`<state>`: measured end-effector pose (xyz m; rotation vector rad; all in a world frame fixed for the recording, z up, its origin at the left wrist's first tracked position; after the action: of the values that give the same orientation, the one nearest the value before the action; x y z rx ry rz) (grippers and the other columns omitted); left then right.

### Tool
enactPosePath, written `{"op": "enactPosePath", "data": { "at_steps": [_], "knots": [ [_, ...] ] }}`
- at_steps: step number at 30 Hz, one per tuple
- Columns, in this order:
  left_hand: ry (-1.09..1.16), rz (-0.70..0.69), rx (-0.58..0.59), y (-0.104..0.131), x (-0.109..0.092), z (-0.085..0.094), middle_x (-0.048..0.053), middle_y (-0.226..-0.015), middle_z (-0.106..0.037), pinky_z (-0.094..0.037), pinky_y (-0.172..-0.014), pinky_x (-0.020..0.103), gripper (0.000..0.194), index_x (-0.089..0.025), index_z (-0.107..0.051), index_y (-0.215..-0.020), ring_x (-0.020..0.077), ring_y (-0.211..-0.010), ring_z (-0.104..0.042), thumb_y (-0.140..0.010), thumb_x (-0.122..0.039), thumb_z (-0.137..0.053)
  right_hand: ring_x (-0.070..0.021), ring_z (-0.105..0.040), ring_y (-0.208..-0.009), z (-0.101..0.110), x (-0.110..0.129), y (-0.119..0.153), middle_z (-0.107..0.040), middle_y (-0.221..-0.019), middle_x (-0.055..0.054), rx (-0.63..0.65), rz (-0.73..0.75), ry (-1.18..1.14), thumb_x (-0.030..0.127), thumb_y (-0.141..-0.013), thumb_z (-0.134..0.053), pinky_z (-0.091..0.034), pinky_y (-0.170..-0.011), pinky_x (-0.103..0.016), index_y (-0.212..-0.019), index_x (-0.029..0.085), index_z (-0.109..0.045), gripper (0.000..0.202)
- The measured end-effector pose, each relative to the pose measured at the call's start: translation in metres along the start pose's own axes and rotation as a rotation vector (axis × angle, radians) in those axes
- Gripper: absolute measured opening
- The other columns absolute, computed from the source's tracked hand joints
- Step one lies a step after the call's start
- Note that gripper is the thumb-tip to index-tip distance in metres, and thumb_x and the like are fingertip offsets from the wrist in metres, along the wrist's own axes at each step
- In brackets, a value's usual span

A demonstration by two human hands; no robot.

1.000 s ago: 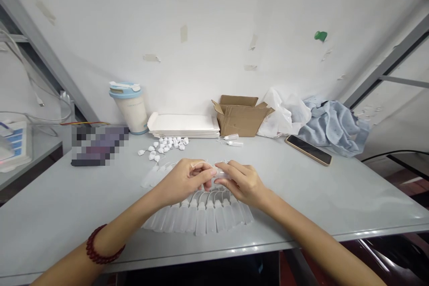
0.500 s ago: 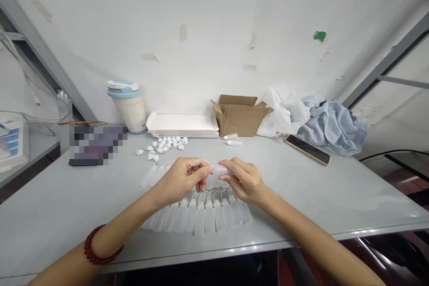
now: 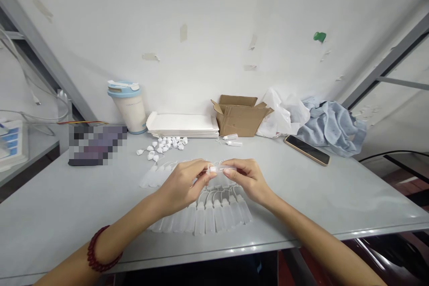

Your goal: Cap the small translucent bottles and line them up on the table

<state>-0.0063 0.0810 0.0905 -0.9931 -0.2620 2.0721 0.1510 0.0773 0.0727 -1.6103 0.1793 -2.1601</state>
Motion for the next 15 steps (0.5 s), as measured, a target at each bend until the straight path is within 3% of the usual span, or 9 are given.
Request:
{"op": "enactPosePath", "data": {
  "at_steps": [8,15],
  "knots": [
    [-0.176,-0.223,-0.022,0.004,-0.007,-0.003,0.000,-0.066,-0.052,-0.034,-0.052,0.024,0.014,-0.015,-0.053,-0.089,0.0118,-0.055,-0.044,-0.095,-0.017,-0.041,-0.0061,-0.022,-0.045,-0.004,-0.021,-0.003,-0.032,-0.049,0.006,0.083,-0.314,-0.339,0.043,-0.076,-0.066,-0.016,-0.043,-0.023,-0.072,0.013,-0.067,0.030],
    [-0.118,-0.142,0.017,0.003,-0.002,-0.005,0.002,-0.070,-0.056,-0.039,-0.057,0.024,0.013,-0.016,-0.054,-0.088,0.0124,-0.060,-0.051,-0.093,-0.019,-0.043,-0.0057,-0.021,-0.045,-0.005,-0.022,-0.004,-0.029,-0.049,0.007,0.089,-0.333,-0.372,0.041,-0.077,-0.065,-0.016,-0.044,-0.023,-0.070,0.013,-0.065,0.029]
  ]
}}
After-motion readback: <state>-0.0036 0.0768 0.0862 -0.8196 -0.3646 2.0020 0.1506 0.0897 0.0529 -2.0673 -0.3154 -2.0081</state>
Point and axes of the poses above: each hand's wrist, its own y-axis away from the middle knuckle, its own z-axis out of the back of the hand, x = y × z, the point moved 5 cm from there along -y, towards the middle knuckle
